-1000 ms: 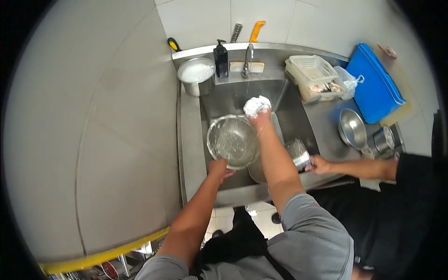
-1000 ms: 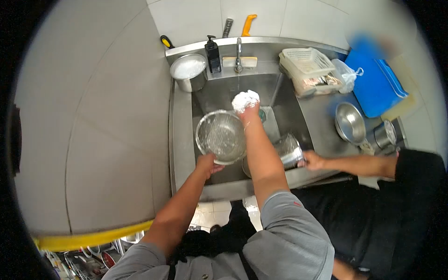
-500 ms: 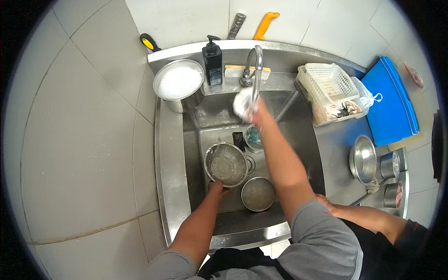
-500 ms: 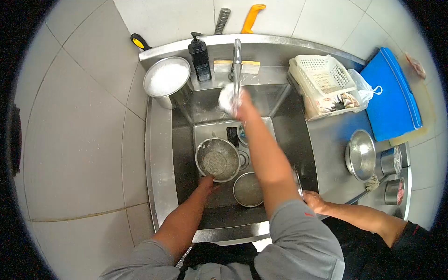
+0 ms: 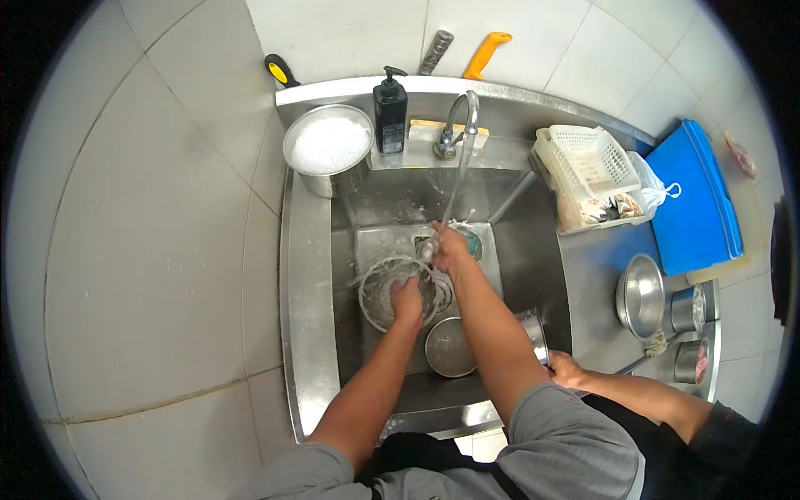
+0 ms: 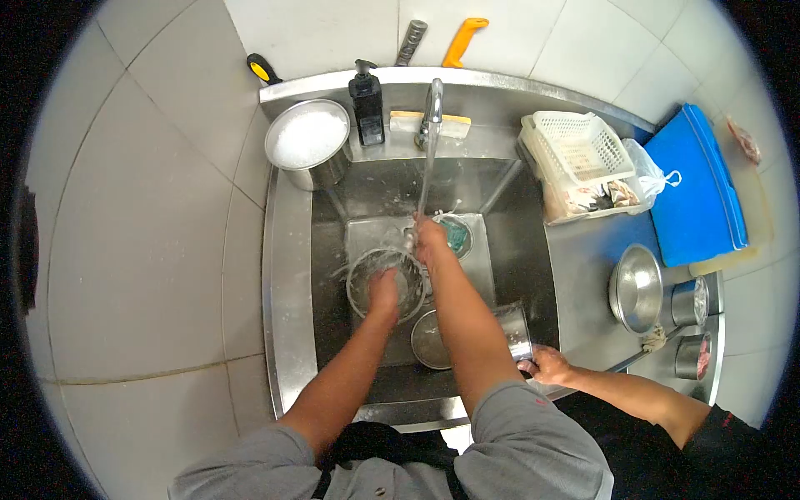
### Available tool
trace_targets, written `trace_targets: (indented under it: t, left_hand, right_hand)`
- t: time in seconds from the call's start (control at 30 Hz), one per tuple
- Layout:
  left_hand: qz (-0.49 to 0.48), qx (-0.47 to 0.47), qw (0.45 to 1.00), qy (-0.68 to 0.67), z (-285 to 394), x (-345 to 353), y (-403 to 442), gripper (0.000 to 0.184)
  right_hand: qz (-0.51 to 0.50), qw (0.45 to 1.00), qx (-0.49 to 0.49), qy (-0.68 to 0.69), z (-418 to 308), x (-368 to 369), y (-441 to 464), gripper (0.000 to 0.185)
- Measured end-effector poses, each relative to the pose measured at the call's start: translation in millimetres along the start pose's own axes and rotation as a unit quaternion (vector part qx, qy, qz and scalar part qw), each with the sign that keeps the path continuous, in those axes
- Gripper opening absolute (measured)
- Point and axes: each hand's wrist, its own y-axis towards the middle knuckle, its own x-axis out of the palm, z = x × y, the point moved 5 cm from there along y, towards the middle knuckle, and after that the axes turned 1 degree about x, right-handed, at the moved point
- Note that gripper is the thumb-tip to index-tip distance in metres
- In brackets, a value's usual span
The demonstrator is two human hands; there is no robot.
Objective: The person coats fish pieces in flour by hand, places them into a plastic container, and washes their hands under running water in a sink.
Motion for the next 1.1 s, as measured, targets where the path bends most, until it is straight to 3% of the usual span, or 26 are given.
trace_targets:
  t: [0.03, 0.07, 0.1, 0.13, 0.2, 0.23, 0.3, 0.43, 0.47, 0.5, 0.57, 0.6, 0.67, 0.73, 0.77, 0.8, 0.83, 0.9, 0.97, 1.03, 1.1]
  left_hand:
    - [-0.118, 0.046, 0.992, 0.029, 9.4, 22.5, 0.7, 0.032]
    - [-0.186, -0.010, 0.981, -0.060, 8.5, 45.3, 1.6, 0.024]
    - [-0.251, -0.066, 0.954, -0.149, 10.4, 67.1, 2.8, 0.016]
    - [-0.250, -0.067, 0.954, -0.153, 13.1, 75.2, 19.0, 0.016]
    - [-0.237, -0.035, 0.963, -0.126, 14.0, 88.3, 61.6, 0.015]
    - [-0.236, -0.036, 0.962, -0.131, 16.0, 92.1, 70.9, 0.015]
    - [-0.095, 0.020, 0.995, -0.032, 24.6, 80.8, 82.8, 0.014]
    - [-0.101, 0.070, 0.992, -0.015, 58.0, 81.5, 66.7, 0.017]
    - [-0.193, -0.043, 0.978, -0.062, 61.7, 89.9, 56.3, 0.019]
    - [-0.280, -0.154, 0.941, -0.109, 60.7, 97.5, 46.3, 0.022]
    - [-0.315, -0.145, 0.935, -0.068, 56.1, 93.5, 57.9, 0.024]
    - [-0.350, -0.135, 0.927, -0.025, 51.1, 93.1, 64.6, 0.027]
    - [-0.370, -0.128, 0.920, -0.009, 36.3, 95.2, 79.7, 0.030]
    - [-0.389, -0.123, 0.913, 0.008, 38.1, 101.1, 59.5, 0.032]
    - [-0.337, -0.129, 0.933, -0.013, 45.4, 100.8, 41.1, 0.034]
    - [-0.282, -0.135, 0.949, -0.034, 48.7, 98.2, 25.6, 0.035]
    - [-0.282, -0.135, 0.949, -0.033, 37.5, 99.2, 25.0, 0.035]
    - [-0.193, -0.071, 0.976, -0.072, 18.3, 96.5, 27.2, 0.038]
    - [-0.188, -0.024, 0.982, -0.025, -2.0, 87.8, 14.3, 0.045]
    - [-0.178, 0.022, 0.983, 0.026, -24.2, 69.1, 2.3, 0.052]
    - [-0.126, 0.208, 0.963, 0.115, -29.6, 51.9, -5.3, 0.044]
  right_hand:
    - [-0.027, 0.993, 0.060, 0.097, 6.8, 2.3, 7.3, 0.032]
    - [-0.054, 0.972, 0.120, 0.193, 14.7, 4.8, 13.2, 0.028]
    - [-0.112, 0.955, 0.082, 0.261, 11.0, 10.7, 3.9, 0.021]
    - [-0.110, 0.956, 0.083, 0.258, 17.0, 11.3, 4.4, 0.021]
    - [-0.219, 0.918, 0.104, 0.313, 23.5, 21.9, 5.8, 0.021]
    - [-0.187, 0.939, 0.089, 0.274, 1.2, 26.9, -33.6, 0.022]
    - [-0.154, 0.959, 0.038, 0.235, 0.1, 28.1, -46.8, 0.022]
    - [-0.071, 0.977, -0.088, 0.179, 2.9, 20.7, -66.7, 0.020]
    - [-0.068, 0.978, -0.088, 0.179, 3.7, 8.4, -59.6, 0.020]
    - [-0.237, 0.924, 0.004, 0.301, 14.1, 2.5, -40.4, 0.016]
    - [-0.394, 0.818, 0.096, 0.408, 26.1, 13.3, -19.1, 0.015]
    - [-0.273, 0.877, 0.097, 0.383, 34.4, 18.5, 0.6, 0.011]
    - [-0.147, 0.920, 0.094, 0.351, 34.0, 24.3, 3.8, 0.011]
    - [-0.033, 0.982, -0.031, 0.181, 15.0, 17.1, -13.0, 0.021]
    - [-0.033, 0.983, -0.031, 0.180, 12.2, 16.4, -18.0, 0.021]
    - [0.087, 0.969, -0.225, -0.053, -5.4, 2.8, -26.2, 0.026]
    - [0.198, 0.852, -0.394, -0.281, -18.8, -1.8, -37.9, 0.030]
    - [0.242, 0.851, -0.370, -0.283, -13.7, -18.8, -14.8, 0.030]
    - [0.281, 0.848, -0.348, -0.283, -12.3, -20.8, 2.1, 0.029]
    - [0.265, 0.795, -0.448, -0.311, -16.8, -4.1, 1.0, 0.033]
    - [0.210, 0.827, -0.422, -0.306, -13.2, 6.6, -0.2, 0.026]
